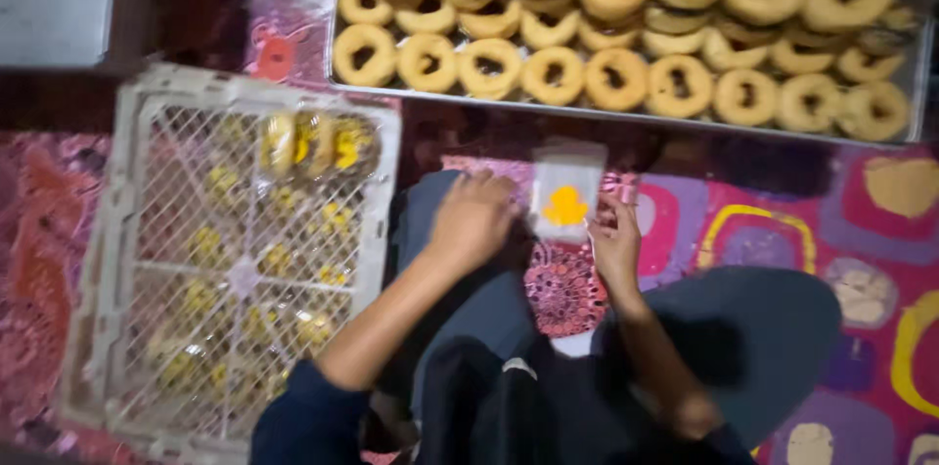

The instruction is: The person sits on a patterned mat and repeatedly picks donuts from a metal tray, places them into clear plastic bags, and sets the filled bags into a white plastic crate. The person handles both plain and chocolate-topped donuts.

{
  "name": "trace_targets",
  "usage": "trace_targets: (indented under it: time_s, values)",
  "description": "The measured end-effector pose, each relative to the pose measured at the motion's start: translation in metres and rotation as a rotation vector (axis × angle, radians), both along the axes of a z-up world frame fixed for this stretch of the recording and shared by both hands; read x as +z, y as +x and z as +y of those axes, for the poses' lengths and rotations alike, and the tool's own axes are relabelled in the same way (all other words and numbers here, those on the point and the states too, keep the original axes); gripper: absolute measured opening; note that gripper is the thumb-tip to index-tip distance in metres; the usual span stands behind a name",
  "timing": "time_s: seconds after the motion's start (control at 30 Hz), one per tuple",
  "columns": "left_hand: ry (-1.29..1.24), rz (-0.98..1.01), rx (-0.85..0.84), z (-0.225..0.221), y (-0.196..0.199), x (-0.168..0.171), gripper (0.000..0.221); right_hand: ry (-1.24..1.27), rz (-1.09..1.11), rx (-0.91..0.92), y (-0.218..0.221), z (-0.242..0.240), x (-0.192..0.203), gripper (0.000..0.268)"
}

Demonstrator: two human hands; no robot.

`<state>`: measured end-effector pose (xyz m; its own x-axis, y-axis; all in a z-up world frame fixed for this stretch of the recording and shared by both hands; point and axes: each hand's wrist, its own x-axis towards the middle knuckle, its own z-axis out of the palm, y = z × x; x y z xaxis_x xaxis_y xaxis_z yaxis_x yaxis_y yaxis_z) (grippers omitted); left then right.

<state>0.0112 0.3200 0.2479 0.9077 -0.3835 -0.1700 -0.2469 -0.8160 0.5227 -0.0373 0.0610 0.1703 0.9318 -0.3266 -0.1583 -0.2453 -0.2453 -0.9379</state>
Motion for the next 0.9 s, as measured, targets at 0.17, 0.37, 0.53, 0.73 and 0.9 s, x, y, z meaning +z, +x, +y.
trace_targets:
  time_s: [0.17,0.37,0.53,0.73,0.9]
  values:
    - [0.604,0.194,-0.162,-0.099,0.048,-0.085,0.127,-0.621,-0.402,0.274,0.065,-0.017,-0.07,0.046]
    - [0.669,0.306,-0.164,-0.108,0.059,-0.124,0.126,-0.808,0.29,0.968,0.16,0.017,-0.1,0.026]
    - [0.47,-0.072,0.017,-0.103,0.05,-0.117,0.09,-0.732,0.435,1.264,0.175,0.0,-0.059,0.027]
    - [-1.551,1.087,0.735,-0.1,0.008,-0.072,0.061,-0.397,-0.4,0.801,0.044,-0.025,0.081,0.052]
    - [-1.705,0.844,1.157,-0.096,0.043,-0.03,0.048,-0.899,-0.522,0.79,0.115,-0.097,0.187,0.031]
